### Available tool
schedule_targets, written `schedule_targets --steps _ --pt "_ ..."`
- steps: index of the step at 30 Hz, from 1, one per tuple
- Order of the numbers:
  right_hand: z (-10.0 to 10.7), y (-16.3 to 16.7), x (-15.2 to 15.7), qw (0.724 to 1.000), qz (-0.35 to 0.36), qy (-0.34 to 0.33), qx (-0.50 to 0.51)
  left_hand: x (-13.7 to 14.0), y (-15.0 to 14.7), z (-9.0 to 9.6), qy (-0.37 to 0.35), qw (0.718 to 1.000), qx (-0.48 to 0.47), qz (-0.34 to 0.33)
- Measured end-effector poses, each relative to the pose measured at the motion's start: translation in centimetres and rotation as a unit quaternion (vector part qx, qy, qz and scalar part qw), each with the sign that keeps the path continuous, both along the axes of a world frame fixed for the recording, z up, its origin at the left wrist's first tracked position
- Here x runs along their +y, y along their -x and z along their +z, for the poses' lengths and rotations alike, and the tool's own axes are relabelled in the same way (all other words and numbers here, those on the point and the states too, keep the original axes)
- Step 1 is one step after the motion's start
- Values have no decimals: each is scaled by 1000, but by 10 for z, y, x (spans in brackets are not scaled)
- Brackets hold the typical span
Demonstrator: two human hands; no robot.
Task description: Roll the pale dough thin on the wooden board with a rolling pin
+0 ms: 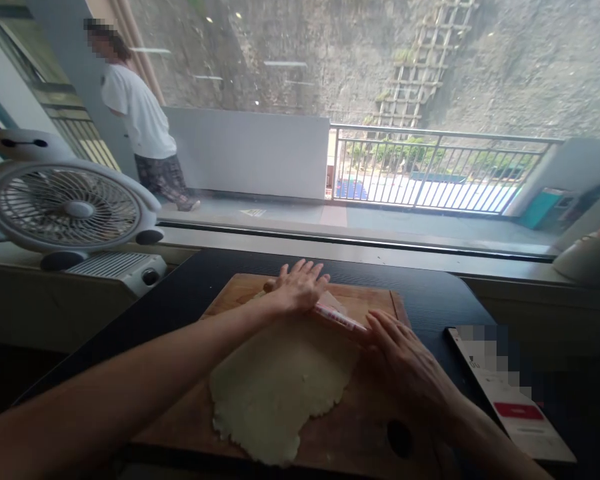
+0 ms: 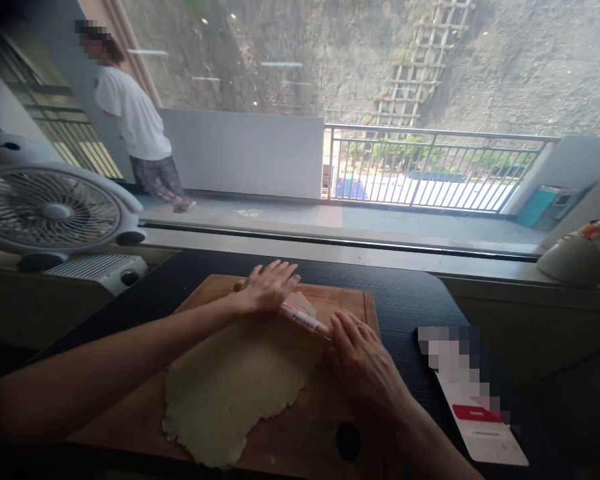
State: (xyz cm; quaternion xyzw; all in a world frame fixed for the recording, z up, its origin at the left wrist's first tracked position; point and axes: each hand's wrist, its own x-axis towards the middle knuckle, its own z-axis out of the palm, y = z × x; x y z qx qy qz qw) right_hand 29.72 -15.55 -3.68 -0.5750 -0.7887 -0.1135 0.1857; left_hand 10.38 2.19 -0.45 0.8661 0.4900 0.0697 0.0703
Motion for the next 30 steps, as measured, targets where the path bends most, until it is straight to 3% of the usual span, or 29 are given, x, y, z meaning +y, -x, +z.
schedule_targets --steps 3,5,9,13,15,20,22,25,30 --pt "-6 16 -25 998 55 -5 -18 -24 33 -5 -24 997 36 -65" --pt "-5 20 -25 999 34 8 -15 -25 38 -5 -34 995 44 -80" --pt "9 7 21 993 -83 74 21 13 3 -2 -27 999 21 -36" --pt "22 -8 57 982 -125 135 47 43 -30 2 -52 998 -13 20" --pt "20 -5 50 985 -105 128 45 37 -24 1 -59 998 -17 11" --pt "3 23 -8 999 4 47 16 -13 31 -6 -60 996 15 -70" --pt "0 27 -16 999 27 29 12 -20 40 -6 -61 994 29 -84" --pt "7 17 6 998 -19 58 23 -1 24 -4 -52 995 25 -76" --pt "25 -12 67 977 -112 176 50 55 -36 4 -78 997 -21 18"
